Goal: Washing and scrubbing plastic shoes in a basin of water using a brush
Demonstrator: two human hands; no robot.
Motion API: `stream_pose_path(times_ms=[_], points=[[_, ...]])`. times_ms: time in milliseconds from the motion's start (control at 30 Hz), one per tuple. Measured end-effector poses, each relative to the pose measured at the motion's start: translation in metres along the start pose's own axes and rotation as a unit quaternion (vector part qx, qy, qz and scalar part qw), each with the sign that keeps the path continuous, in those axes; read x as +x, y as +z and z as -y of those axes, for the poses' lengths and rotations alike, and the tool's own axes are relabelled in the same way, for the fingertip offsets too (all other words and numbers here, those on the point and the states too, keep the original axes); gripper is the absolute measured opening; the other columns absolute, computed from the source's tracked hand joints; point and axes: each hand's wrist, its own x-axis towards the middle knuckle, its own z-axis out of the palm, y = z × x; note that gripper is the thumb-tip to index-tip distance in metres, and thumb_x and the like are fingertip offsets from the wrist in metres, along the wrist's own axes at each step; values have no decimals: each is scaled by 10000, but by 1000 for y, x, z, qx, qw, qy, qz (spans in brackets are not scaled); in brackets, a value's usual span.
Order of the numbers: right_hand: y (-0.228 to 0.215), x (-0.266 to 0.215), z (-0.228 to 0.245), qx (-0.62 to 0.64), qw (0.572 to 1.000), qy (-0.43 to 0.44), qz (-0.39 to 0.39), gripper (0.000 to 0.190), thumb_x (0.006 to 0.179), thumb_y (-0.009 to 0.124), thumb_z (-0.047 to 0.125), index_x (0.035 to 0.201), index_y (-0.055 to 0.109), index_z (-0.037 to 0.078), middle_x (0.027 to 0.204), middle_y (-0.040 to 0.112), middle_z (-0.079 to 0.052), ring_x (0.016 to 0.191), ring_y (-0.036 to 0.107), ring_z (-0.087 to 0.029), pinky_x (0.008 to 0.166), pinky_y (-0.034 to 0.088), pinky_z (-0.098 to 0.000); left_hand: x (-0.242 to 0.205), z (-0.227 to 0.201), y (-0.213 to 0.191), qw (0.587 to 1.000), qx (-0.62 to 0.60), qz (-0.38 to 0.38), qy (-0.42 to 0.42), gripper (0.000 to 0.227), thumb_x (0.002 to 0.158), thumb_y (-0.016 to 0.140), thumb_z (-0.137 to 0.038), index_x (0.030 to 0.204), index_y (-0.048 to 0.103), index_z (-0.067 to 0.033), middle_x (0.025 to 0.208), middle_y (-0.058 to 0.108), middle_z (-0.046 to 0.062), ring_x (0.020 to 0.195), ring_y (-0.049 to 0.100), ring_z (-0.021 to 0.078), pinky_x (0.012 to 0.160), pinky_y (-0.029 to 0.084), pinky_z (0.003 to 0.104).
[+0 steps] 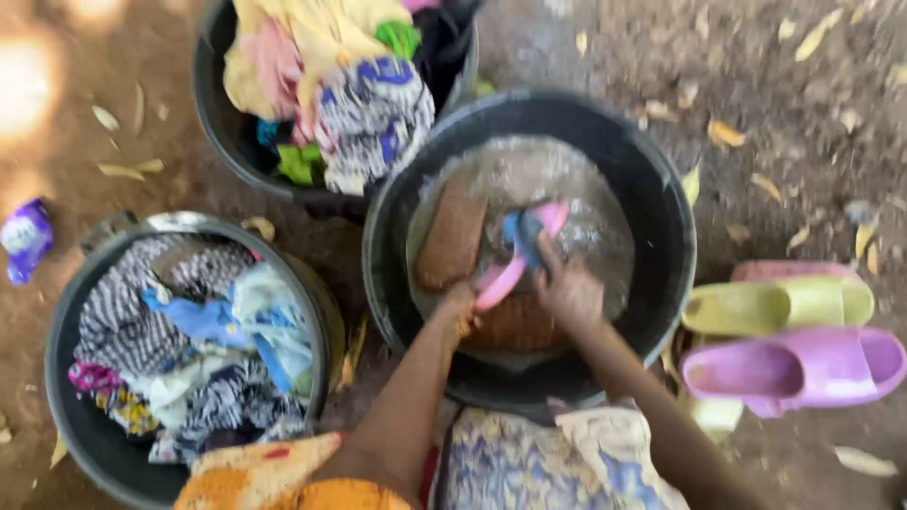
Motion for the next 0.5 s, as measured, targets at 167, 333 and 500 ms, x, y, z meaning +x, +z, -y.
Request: stream_pose_path(times_ms=[167,333,500], points=[[29,33,-53,109,983,138,45,740,984,588,425,1686,367,343,1027,725,-261,989,758,-498,798,614,-617,-18,-12,-6,997,57,-9,57,426,1040,514,-175,1429,682,-213,1037,692,158,633,569,269,407,454,312],[-41,-20,35,10,997,58,53,732,964,620,460,1649,367,506,1075,694,-152,892,792,-396,714,668,-524,-2,9,-8,998,56,-10,-11,465,1004,534,-220,1445,676,-266,1072,725,92,675,633,242,436,439,269],[39,36,-67,56,986,148,55,727,990,601,459,1676,365,405,1056,716,-225,996,762,-460,808,625,-587,7,18,-17,999,49,-8,-18,449,972,621,-259,1419,654,-232,1110,714,102,740,645,243,452,474,283]])
